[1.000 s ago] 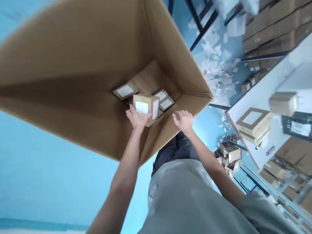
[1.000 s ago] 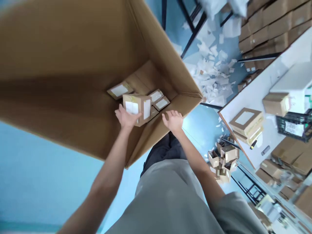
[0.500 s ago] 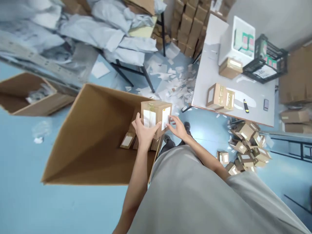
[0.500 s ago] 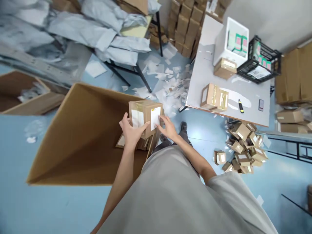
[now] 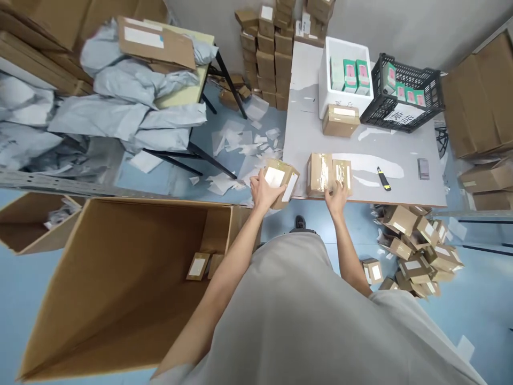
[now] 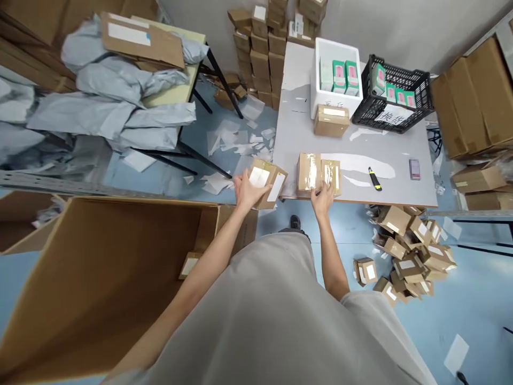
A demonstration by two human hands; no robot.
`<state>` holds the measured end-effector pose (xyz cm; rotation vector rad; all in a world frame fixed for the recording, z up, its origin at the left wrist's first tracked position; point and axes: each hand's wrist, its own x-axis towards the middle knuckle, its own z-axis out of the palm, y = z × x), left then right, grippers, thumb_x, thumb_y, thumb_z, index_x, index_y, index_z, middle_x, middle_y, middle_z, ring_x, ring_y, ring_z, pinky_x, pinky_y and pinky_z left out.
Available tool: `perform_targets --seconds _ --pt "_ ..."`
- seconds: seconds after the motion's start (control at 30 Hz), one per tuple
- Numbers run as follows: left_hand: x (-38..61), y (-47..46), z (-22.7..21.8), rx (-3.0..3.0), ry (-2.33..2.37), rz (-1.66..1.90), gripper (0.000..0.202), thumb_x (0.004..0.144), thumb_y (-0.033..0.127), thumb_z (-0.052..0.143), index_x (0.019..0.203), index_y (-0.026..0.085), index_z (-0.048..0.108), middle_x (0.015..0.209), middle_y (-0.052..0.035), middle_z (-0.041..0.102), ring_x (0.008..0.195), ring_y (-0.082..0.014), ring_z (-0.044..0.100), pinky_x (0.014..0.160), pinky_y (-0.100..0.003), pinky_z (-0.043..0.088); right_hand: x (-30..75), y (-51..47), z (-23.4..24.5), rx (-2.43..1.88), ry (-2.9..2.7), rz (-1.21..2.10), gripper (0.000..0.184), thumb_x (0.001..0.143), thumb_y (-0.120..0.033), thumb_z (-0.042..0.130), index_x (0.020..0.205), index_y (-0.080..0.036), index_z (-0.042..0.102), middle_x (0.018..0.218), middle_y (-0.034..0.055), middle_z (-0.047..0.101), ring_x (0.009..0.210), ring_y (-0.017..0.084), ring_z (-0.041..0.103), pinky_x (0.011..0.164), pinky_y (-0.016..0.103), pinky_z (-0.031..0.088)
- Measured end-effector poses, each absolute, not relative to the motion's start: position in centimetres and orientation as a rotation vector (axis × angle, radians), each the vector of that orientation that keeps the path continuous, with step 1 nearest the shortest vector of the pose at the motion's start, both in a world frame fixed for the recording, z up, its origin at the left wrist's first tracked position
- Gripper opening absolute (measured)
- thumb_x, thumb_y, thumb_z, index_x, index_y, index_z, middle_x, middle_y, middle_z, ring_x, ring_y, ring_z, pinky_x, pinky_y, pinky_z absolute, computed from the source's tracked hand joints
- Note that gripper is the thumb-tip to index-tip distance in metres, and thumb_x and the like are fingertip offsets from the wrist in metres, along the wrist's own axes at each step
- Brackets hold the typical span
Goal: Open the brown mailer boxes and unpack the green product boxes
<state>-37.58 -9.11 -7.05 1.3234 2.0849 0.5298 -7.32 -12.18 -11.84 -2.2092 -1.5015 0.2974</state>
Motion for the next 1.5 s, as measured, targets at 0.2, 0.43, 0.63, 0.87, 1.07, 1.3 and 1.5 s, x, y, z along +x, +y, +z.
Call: perform_targets --seconds 0.2,0.43,0.63,0.87,1.07,1.3,1.5 --pt "-28.8 -3.0 -9.7 1.100 2.126 0.312 0.116 0.082 0.047 0.105 0.177 0.016 0.047 0.175 -0.0357 0.051 0.170 -0.0544 0.049 0.136 -0.069 0.047 -2.9 -8.7 -14.3 -2.202 -1.575 0.422 0.068 0.106 -0.046 0.066 0.160 -0.006 0.064 0.173 0.0377 0.057 0.166 0.045 0.050 0.137 0.070 0.046" --pt "-26.3 -0.5 -13.0 0.943 2.110 0.408 0.095 0.094 0.036 0.089 0.178 0.016 0.048 0.177 -0.0350 0.056 0.172 -0.0539 0.050 0.136 -0.073 0.046 -3.5 -9.0 -14.7 -2.246 -1.626 0.519 0.077 0.114 -0.050 0.059 0.177 -0.006 0.052 0.190 0.0371 0.041 0.183 0.046 0.031 0.143 0.075 0.038" --pt "-32.8 -4.8 -15.4 0.895 1.971 0.684 0.075 0.095 0.030 0.081 0.167 0.020 0.064 0.161 -0.0229 0.073 0.140 -0.0334 0.079 0.128 -0.051 0.061 -3.2 -8.7 -14.9 -2.250 -1.635 0.450 0.078 0.114 -0.050 0.059 0.177 -0.005 0.053 0.191 0.0377 0.038 0.184 0.048 0.031 0.143 0.078 0.036" --pt "-41.9 -18.4 -17.6 0.614 2.054 1.128 0.054 0.090 0.028 0.087 0.143 0.020 0.077 0.140 -0.0178 0.082 0.124 -0.0306 0.082 0.117 -0.050 0.069 -15.5 -10.8 -15.6 -1.618 -2.154 0.549 0.057 0.121 -0.050 0.055 0.165 -0.015 0.065 0.185 0.0303 0.051 0.181 0.042 0.040 0.143 0.074 0.041" --pt "-49.0 -31.7 -19.7 0.317 2.170 1.171 0.048 0.093 0.025 0.082 0.140 0.019 0.077 0.145 -0.0196 0.082 0.127 -0.0325 0.084 0.124 -0.055 0.065 -31.3 -16.5 -16.4 -0.879 -2.647 0.941 0.044 0.125 -0.046 0.058 0.156 -0.017 0.072 0.177 0.0231 0.064 0.176 0.033 0.052 0.148 0.061 0.041" --pt "-56.0 -46.6 -23.3 0.040 2.235 1.200 0.046 0.098 0.026 0.080 0.143 0.018 0.076 0.143 -0.0197 0.082 0.134 -0.0336 0.082 0.128 -0.054 0.063 -42.8 -23.9 -19.2 -0.699 -2.843 1.051 0.041 0.125 -0.046 0.054 0.148 -0.022 0.078 0.167 0.0214 0.072 0.169 0.037 0.058 0.143 0.068 0.047" --pt "-61.1 -54.8 -27.1 -0.117 2.264 1.077 0.049 0.100 0.023 0.079 0.148 0.016 0.075 0.144 -0.0195 0.081 0.138 -0.0326 0.079 0.129 -0.051 0.061 -47.1 -26.1 -20.3 -0.799 -3.047 0.956 0.044 0.124 -0.044 0.049 0.146 -0.020 0.079 0.162 0.0242 0.074 0.164 0.040 0.059 0.139 0.068 0.048"
